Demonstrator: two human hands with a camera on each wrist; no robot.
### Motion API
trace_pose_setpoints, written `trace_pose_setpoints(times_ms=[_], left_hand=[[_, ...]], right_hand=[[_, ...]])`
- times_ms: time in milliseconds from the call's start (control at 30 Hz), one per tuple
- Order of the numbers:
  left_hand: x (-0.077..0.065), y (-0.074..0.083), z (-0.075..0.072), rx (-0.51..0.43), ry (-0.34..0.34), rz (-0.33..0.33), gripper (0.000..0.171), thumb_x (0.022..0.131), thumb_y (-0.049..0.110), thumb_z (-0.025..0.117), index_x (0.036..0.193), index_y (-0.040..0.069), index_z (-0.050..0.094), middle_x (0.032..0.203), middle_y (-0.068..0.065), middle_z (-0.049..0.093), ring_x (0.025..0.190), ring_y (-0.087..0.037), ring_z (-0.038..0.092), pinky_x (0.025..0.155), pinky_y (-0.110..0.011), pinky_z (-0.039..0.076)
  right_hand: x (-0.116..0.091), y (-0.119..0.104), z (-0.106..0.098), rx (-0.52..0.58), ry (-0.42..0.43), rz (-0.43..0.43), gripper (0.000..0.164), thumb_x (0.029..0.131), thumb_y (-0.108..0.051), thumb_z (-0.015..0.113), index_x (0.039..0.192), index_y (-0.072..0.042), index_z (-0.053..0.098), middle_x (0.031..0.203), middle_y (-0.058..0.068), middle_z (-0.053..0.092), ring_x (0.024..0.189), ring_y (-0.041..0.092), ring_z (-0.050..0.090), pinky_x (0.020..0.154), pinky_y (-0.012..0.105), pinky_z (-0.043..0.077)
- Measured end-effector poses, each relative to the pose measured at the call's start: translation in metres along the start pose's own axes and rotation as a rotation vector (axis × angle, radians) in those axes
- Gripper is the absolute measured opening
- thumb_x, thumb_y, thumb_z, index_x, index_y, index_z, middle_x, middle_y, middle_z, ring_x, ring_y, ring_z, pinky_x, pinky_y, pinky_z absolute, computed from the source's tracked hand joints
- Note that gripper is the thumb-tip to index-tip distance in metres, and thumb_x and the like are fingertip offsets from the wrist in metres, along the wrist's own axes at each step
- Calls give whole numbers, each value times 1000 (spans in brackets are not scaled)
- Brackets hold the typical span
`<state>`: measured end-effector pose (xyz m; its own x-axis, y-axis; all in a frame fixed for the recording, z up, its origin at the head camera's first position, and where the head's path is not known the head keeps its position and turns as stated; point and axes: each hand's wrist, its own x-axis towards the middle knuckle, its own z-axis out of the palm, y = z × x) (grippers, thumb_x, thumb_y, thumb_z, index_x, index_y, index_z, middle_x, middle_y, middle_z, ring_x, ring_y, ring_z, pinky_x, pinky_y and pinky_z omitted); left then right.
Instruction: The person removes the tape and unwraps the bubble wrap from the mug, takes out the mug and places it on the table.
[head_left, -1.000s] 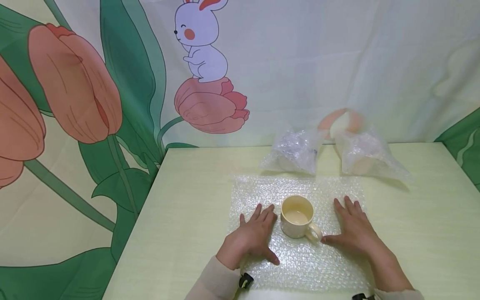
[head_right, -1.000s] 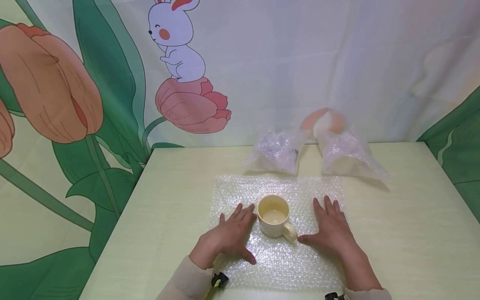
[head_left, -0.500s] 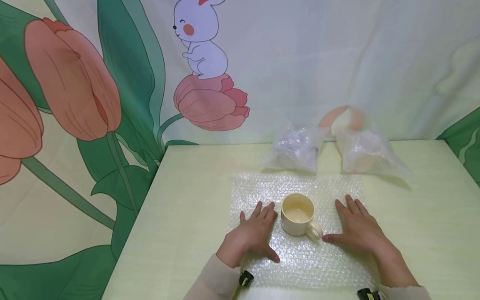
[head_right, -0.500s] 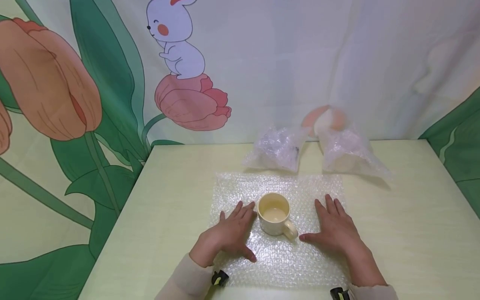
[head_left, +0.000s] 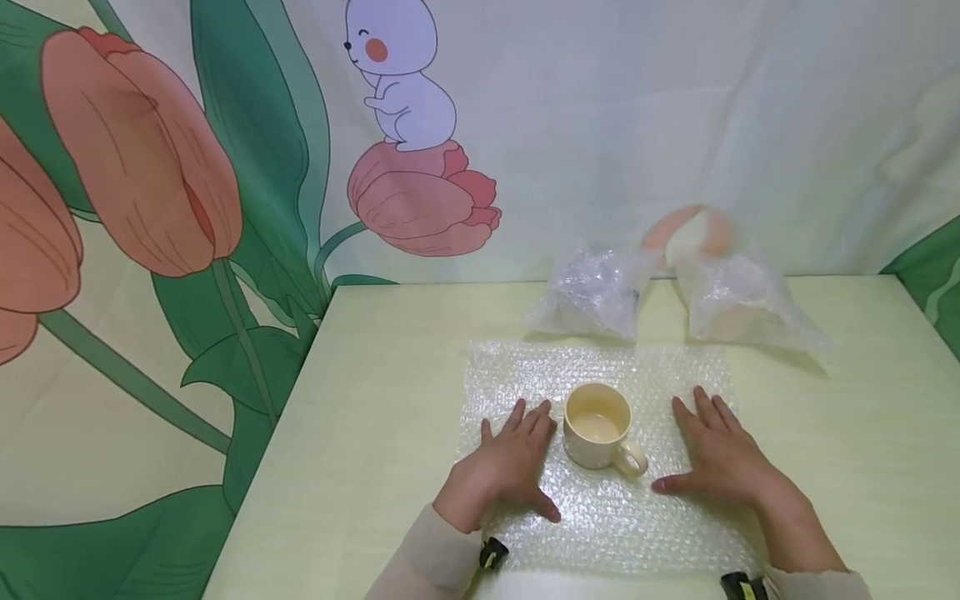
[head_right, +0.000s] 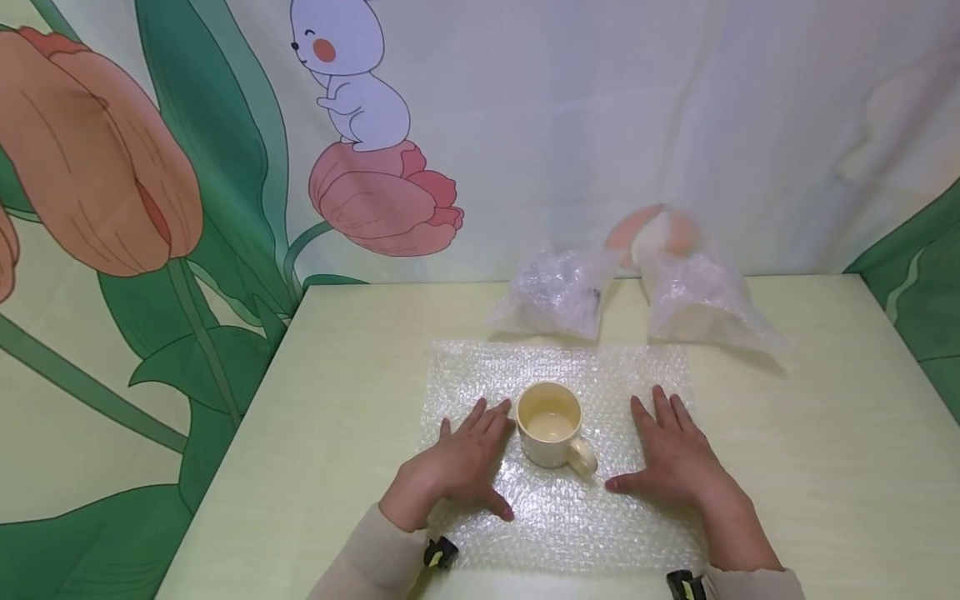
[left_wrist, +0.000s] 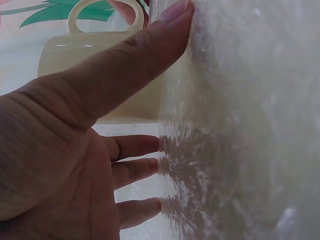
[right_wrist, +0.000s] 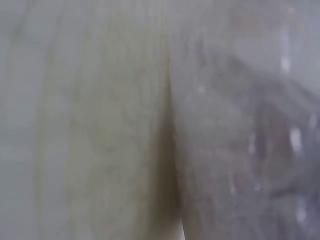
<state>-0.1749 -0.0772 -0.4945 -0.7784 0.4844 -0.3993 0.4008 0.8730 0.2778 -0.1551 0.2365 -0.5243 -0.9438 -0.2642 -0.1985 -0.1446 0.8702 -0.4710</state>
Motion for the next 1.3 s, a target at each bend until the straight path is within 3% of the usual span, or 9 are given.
trace_pose_setpoints(times_ms=[733, 1300], left_hand=[[-11, 5, 1, 14, 25, -12, 124, 66, 59, 92, 163, 16, 28, 176, -3, 7, 163, -34, 4, 118, -77, 20], [-7, 5, 1, 41, 35, -11, 122, 65, 60, 93, 160, 16, 31, 176, -4, 11, 162, -36, 9, 117, -77, 25]], right_hand=[[-1, -3, -4, 39, 10, -13, 132, 65, -58, 91, 159, 9, 26, 165, 42, 5, 150, 64, 3, 119, 75, 11], [2, -3, -2, 13, -2, 15, 130, 67, -60, 90, 160, 5, 26, 167, 39, 6, 151, 64, 5, 116, 79, 14]])
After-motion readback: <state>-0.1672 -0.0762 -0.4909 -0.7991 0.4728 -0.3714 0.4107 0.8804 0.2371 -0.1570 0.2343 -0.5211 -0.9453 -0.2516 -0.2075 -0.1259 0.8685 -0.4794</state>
